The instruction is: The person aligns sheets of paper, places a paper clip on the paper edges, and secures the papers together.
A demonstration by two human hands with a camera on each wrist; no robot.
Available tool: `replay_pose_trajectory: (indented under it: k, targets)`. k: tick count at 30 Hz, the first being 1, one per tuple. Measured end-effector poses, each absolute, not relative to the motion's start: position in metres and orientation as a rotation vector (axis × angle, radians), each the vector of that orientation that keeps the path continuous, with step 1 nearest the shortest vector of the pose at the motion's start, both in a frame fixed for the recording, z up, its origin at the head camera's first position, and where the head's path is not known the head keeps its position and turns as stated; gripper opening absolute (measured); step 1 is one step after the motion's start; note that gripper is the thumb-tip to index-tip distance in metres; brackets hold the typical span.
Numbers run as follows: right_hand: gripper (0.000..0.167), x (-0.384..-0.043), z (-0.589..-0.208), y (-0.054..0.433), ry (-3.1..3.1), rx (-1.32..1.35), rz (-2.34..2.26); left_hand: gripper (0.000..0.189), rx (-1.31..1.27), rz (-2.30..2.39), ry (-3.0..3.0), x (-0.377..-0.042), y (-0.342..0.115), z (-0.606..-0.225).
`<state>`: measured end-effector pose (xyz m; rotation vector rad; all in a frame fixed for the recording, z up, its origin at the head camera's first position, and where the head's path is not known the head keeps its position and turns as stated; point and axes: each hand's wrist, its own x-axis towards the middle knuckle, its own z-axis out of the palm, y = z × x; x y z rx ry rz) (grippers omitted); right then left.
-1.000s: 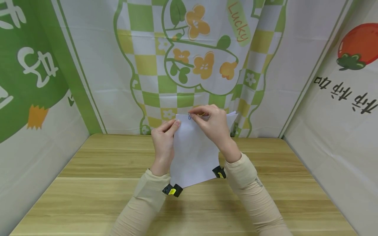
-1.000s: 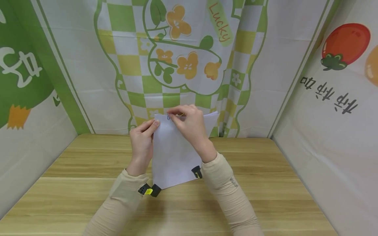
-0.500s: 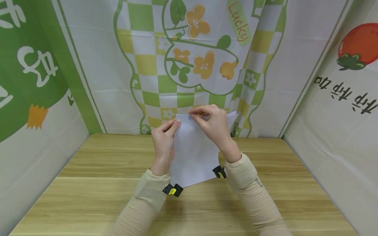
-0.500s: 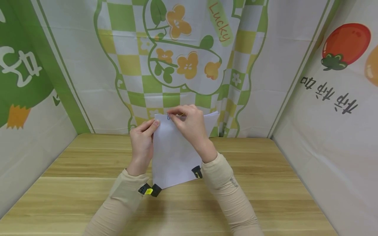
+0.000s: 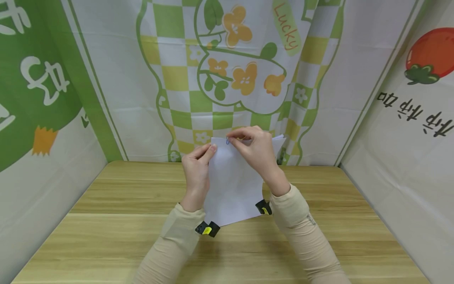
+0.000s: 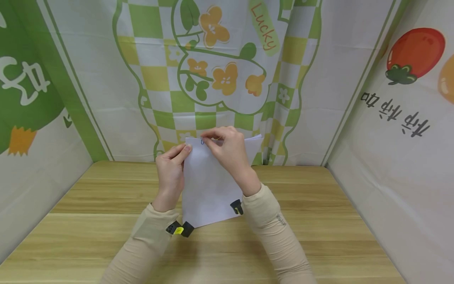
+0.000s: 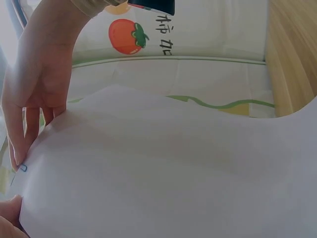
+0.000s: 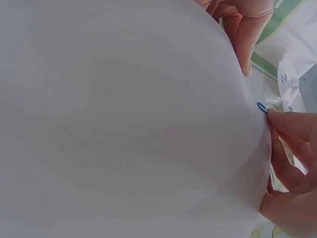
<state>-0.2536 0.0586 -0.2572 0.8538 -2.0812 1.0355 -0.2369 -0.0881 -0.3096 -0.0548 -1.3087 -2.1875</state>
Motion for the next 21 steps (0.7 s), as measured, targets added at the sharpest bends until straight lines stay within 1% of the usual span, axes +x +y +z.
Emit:
replay_pose_trajectory:
  k: [21]
  targets:
    - [0.005, -0.2543, -0.2581, 0.0595, -2.063, 0.878, 1.024, 0.017, -0.050, -2.173, -1.302, -0.2380, -0.0869, -0.3113]
